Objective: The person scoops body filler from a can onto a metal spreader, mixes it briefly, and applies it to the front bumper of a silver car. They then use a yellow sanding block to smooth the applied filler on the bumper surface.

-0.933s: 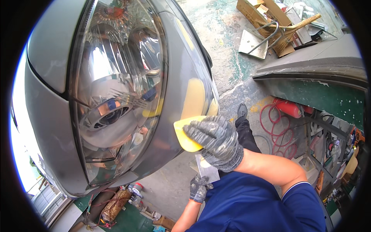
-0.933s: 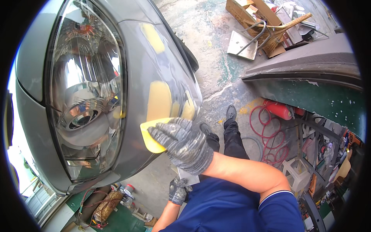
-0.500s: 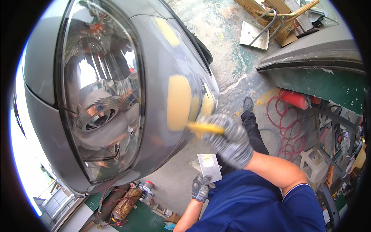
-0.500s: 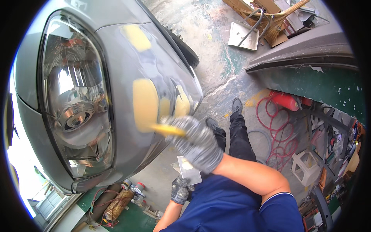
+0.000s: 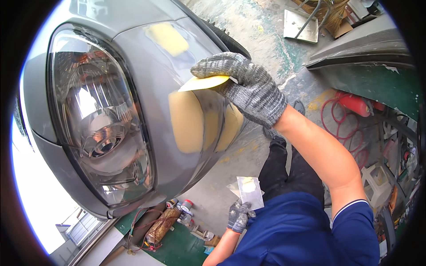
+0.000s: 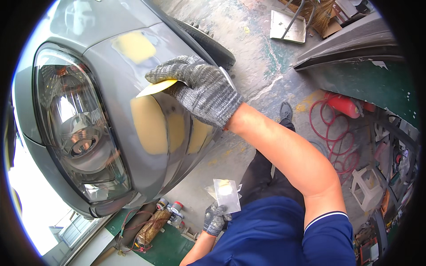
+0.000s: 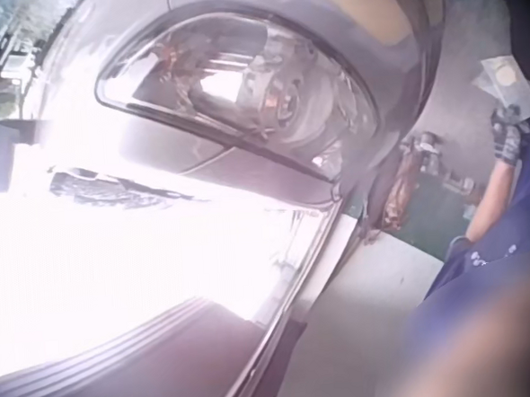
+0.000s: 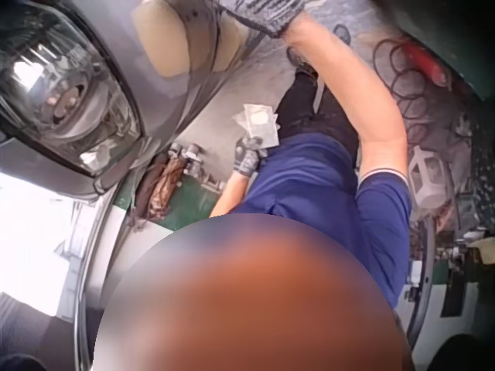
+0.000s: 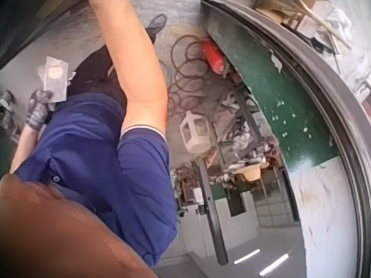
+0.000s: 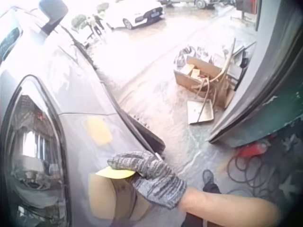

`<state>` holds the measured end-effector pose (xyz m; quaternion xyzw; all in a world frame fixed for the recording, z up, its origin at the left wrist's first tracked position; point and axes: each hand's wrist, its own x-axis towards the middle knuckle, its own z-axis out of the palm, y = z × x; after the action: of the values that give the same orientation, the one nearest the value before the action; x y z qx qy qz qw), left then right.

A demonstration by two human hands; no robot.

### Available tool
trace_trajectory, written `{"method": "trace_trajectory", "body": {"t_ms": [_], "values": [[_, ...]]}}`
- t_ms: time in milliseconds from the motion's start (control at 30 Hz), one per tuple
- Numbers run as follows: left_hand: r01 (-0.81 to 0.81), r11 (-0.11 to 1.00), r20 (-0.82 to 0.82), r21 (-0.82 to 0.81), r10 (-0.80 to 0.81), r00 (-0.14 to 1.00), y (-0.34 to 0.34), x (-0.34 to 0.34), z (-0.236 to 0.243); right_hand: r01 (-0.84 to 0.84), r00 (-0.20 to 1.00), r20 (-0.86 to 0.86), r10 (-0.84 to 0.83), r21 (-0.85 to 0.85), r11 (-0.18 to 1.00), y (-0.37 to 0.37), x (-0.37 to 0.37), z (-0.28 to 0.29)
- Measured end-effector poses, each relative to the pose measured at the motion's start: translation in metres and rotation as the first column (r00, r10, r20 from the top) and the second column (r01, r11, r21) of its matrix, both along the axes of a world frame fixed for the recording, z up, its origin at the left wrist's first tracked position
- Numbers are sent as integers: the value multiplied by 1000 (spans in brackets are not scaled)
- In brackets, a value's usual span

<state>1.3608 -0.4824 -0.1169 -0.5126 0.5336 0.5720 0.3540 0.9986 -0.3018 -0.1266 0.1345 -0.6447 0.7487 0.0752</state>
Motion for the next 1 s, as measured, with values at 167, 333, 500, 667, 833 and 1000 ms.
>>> {"method": "trace_trajectory", "body": {"t_ms": [167, 333, 500, 667, 833, 1000], "values": [[-11, 1000, -17, 25, 11, 1000, 5, 5, 0, -46, 998, -35, 51, 148, 988, 2, -4, 0], [54, 998, 10, -11, -54, 998, 18, -9, 8, -92, 995, -40, 95, 67, 994, 0, 16, -4], [48, 999, 2, -5, -48, 999, 19, -9, 7, -17, 995, -91, 28, 125, 992, -6, 46, -9], [64, 998, -19, -1, -64, 998, 19, -11, 7, -38, 988, -134, 72, 243, 969, 7, 71, -5], [18, 1000, -63, 14, -17, 998, 22, -14, 11, 239, 719, 678, 157, -452, 860, 49, 107, 9], [132, 990, -129, -44, -137, 982, 41, -43, 43, 580, 580, 789, 201, -574, 579, 78, 135, -8]]}}
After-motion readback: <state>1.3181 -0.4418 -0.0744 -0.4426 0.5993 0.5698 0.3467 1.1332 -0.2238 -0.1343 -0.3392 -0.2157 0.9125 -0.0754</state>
